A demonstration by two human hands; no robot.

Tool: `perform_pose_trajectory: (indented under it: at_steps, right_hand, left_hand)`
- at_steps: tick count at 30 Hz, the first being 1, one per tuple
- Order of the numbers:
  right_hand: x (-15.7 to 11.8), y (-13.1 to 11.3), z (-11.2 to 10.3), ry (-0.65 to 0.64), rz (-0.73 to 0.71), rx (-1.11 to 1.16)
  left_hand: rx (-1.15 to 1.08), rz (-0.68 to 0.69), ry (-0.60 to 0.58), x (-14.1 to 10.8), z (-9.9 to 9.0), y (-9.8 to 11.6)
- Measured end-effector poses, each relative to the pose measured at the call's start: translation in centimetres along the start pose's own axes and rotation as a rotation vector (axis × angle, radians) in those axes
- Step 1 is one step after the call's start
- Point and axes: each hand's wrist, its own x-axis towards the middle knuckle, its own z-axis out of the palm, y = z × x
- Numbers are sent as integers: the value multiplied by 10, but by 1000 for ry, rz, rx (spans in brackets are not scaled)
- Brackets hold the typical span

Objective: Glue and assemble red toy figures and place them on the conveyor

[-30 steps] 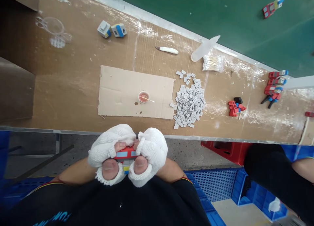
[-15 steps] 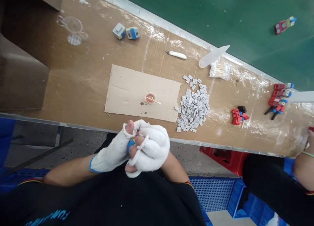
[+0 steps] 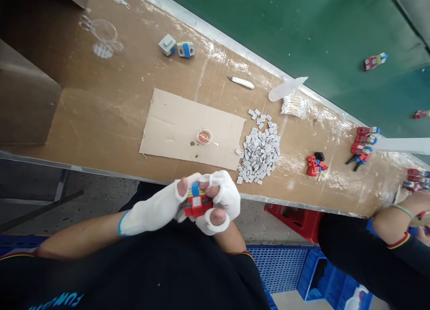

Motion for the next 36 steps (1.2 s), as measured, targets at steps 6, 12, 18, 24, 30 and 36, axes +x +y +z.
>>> perform_pose_trajectory:
  at_steps: [6, 12, 18, 24, 30, 36]
  right_hand:
    - [17, -22, 6, 132, 20, 105]
    - [13, -21, 7, 126, 30, 137]
    - [15, -32, 6, 63, 72, 133]
    - [18, -39, 7, 54, 109, 133]
    - [19, -39, 9, 55, 106, 149]
    - [20, -40, 9, 69, 116, 182]
  left_hand:
    - [942, 841, 377, 5, -20, -15]
    - [1114, 1044, 440, 8, -27, -10]
    - [1126, 1083, 399, 9, -27, -3]
    - [1135, 1113, 442, 9, -24, -2]
    - [1155, 1114, 438, 8, -25, -1]
    - [1107, 1128, 412, 9, -29, 0]
